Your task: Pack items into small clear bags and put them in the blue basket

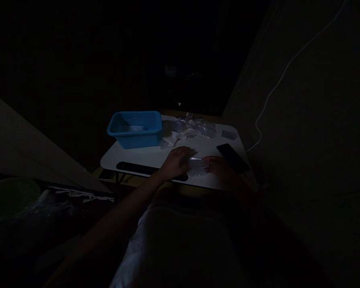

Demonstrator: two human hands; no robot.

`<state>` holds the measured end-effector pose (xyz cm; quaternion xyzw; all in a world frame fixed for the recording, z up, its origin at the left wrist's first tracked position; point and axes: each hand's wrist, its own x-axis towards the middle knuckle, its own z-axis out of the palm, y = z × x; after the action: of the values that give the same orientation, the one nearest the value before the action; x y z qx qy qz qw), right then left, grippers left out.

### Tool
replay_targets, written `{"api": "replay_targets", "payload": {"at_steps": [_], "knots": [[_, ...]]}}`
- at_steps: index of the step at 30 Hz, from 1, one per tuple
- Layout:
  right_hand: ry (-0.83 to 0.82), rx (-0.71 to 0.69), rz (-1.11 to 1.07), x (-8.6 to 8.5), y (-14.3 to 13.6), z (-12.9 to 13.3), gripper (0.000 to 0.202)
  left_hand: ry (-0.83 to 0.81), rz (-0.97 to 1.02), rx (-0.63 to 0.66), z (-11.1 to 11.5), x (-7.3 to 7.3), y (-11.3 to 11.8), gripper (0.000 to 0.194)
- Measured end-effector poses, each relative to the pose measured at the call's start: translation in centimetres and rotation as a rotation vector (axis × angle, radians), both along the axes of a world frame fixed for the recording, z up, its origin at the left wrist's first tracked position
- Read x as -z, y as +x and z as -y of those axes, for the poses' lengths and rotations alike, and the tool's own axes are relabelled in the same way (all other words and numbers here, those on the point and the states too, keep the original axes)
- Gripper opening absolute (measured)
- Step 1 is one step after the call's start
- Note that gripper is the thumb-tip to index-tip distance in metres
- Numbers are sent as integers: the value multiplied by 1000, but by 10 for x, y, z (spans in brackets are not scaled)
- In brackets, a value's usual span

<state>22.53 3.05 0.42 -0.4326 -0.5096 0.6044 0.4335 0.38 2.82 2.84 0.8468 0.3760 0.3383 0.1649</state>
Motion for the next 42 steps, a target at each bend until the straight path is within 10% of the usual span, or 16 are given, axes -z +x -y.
{"api": "replay_targets", "payload": {"at_steps": [9,24,39,42], "knots": [[-30,10,-58,-3,-3,2,22,108,-360,-42,17,1,48,41],[-120,27,11,-8,-6,0,23,262,-576,-27,-3,11,17,28],[472,429,829,7,-2,-1,45,232,-566,16,-3,21,-2,28],[668,306,1079,6,-14,12,44,222,-536,17,-3,23,-1,28]]}}
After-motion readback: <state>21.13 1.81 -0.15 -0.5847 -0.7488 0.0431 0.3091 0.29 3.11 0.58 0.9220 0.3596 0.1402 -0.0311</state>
